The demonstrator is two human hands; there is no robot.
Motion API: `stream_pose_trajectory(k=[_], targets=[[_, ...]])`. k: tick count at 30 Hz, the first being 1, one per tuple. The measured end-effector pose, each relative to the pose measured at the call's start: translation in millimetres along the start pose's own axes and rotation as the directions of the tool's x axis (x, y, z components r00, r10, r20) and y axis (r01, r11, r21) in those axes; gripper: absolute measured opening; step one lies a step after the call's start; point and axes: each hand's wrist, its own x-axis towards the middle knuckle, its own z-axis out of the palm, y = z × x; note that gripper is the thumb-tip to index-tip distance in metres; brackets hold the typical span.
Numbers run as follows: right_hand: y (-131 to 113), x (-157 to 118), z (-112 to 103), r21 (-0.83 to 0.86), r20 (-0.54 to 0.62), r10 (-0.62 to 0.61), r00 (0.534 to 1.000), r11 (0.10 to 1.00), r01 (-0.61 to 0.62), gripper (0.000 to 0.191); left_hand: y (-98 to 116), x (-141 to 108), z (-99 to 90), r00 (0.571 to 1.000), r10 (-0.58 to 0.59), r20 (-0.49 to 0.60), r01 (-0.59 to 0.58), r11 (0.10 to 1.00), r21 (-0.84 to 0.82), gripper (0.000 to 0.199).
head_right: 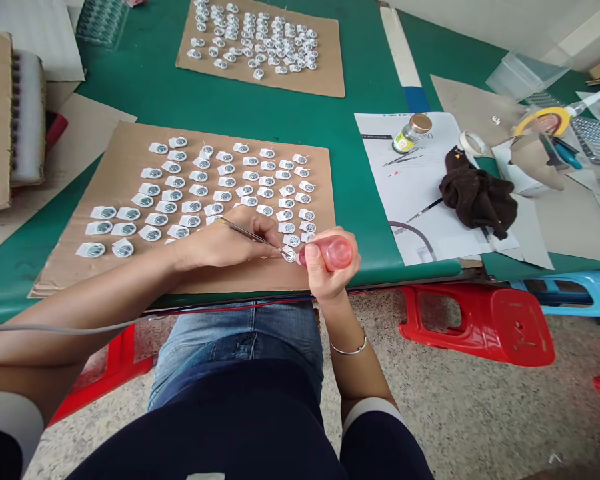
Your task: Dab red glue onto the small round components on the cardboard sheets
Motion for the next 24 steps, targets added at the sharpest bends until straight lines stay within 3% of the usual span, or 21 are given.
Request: stream_pose_trajectory(k=[24], targets=[[-1.9, 0.9, 2.5, 0.002, 0.052, -0.003, 0.999, 1.000, 0.003, 0.022, -1.9, -0.4, 0.3, 1.000, 0.006, 0.002, -0.006, 0.999, -0.052, 0.007]])
